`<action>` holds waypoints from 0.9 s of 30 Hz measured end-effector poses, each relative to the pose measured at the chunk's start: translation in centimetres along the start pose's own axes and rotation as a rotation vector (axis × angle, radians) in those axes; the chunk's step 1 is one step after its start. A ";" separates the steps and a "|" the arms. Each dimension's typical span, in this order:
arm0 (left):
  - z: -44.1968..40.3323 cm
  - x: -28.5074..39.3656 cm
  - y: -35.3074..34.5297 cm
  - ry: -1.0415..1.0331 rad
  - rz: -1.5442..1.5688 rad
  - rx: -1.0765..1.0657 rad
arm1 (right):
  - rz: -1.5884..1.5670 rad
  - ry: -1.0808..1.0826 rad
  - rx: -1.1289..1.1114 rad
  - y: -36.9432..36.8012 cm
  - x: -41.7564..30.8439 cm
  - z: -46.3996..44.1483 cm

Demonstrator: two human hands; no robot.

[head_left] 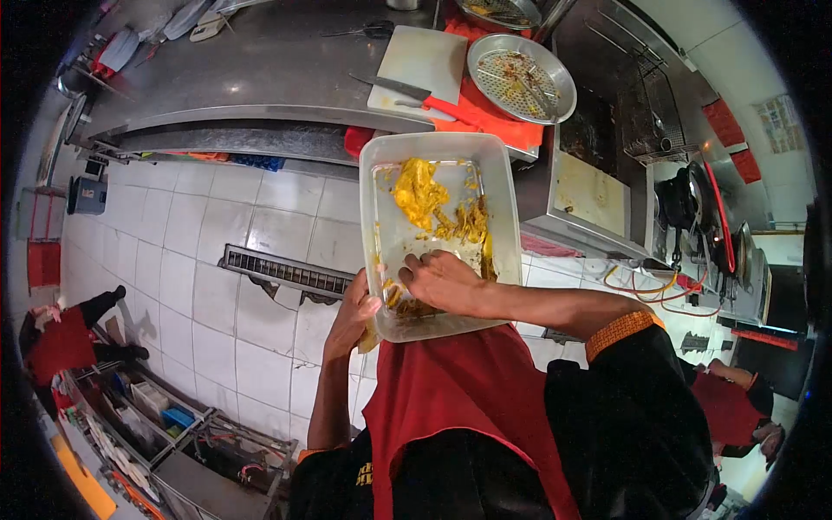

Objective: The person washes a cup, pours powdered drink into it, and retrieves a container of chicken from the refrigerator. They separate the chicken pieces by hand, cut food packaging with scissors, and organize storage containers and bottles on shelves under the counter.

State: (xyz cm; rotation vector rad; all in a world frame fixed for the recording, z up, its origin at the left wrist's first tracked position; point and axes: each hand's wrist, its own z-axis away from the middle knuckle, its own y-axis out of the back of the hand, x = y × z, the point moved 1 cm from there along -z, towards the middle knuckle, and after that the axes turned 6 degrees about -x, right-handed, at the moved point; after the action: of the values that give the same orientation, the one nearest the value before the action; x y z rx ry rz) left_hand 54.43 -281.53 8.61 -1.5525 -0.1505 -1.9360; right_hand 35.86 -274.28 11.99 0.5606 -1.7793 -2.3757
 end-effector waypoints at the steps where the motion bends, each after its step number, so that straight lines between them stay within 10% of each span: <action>1: 0.3 0.7 -0.4 0.006 0.002 -0.009 | -0.023 -0.021 0.003 -0.1 -0.1 0.2; 9: 0.6 -1.4 0.3 0.035 0.077 0.007 | -0.160 -0.134 -0.063 0.7 0.1 1.7; 16: 0.7 -2.6 0.6 -0.058 -0.119 0.043 | -0.048 -0.648 -0.120 4.7 2.6 3.1; 24: 0.6 -2.0 0.3 -0.001 -0.017 0.010 | -0.233 -0.355 -0.393 2.9 -0.3 3.7; 27: 0.8 -1.3 -0.3 0.008 0.021 0.018 | -0.287 -0.566 -0.469 5.2 -0.2 3.9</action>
State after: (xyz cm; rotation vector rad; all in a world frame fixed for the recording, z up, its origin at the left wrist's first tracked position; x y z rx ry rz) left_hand 55.05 -280.40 7.76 -1.5292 -0.1470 -1.9189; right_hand 33.93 -272.26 17.94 0.0811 -1.2554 -3.2562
